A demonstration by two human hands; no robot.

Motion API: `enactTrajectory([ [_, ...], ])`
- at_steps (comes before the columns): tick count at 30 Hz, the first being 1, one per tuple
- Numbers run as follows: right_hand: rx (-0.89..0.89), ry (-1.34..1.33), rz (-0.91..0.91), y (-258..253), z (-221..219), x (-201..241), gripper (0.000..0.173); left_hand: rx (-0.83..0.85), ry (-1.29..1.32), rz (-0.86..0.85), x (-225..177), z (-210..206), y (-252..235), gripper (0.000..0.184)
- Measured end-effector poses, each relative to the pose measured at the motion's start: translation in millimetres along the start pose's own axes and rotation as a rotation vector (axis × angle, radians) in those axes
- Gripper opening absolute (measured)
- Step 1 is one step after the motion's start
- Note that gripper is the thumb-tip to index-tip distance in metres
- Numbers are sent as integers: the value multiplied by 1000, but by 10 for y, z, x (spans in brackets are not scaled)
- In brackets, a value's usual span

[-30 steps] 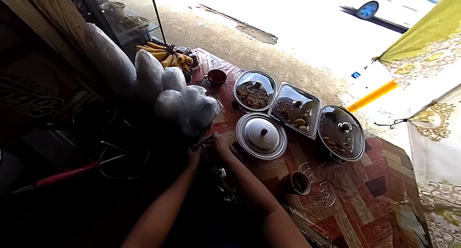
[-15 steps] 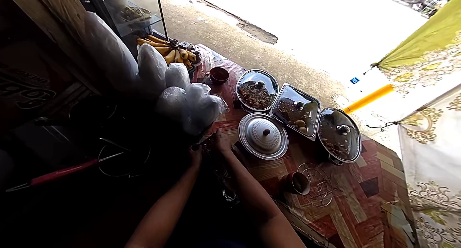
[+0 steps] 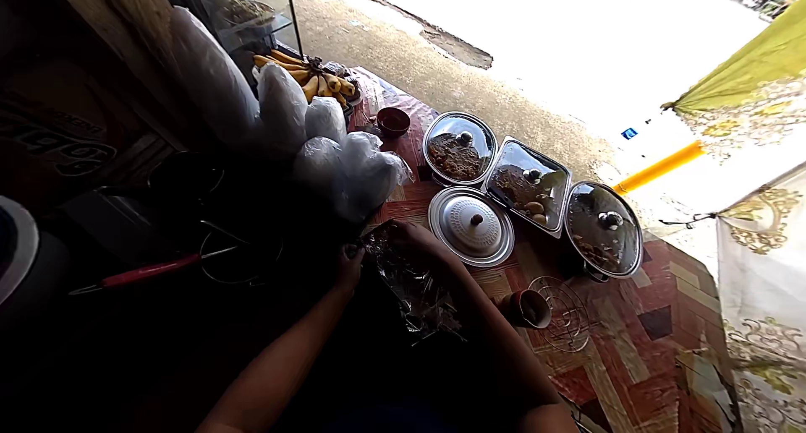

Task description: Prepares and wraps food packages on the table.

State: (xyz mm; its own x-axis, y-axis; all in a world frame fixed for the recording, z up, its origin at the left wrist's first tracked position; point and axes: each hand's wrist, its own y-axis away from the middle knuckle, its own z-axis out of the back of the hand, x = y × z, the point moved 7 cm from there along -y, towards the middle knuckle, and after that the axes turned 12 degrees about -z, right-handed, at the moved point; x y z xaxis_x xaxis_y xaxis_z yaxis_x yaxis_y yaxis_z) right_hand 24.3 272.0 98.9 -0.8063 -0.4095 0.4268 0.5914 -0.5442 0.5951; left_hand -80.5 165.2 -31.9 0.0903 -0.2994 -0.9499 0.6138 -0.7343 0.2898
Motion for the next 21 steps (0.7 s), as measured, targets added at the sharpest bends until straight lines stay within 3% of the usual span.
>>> enactTrajectory([
  [2,-13,-19,56,286,130,136,26,79,-16,-23,33,111,183,33],
  [5,-139,-220,274,652,323,459,10,242,-84,-18,209,334,558,30],
  [8,-323,-490,536,755,333,846,16,353,-154,78,554,611,948,29],
  [11,-387,-729,616,513,43,1126,22,332,-172,201,843,900,1276,30],
  [15,-422,-861,527,-125,-620,1368,18,230,-158,270,995,1155,1561,26],
  [17,-375,-855,452,-312,-949,1465,25,225,-177,226,984,1160,1594,25],
  [20,-280,-758,477,-191,-1204,1449,61,254,-227,80,850,1090,1484,28],
  [21,-318,-703,514,-62,-1232,1338,65,268,-252,31,760,1045,1416,32],
])
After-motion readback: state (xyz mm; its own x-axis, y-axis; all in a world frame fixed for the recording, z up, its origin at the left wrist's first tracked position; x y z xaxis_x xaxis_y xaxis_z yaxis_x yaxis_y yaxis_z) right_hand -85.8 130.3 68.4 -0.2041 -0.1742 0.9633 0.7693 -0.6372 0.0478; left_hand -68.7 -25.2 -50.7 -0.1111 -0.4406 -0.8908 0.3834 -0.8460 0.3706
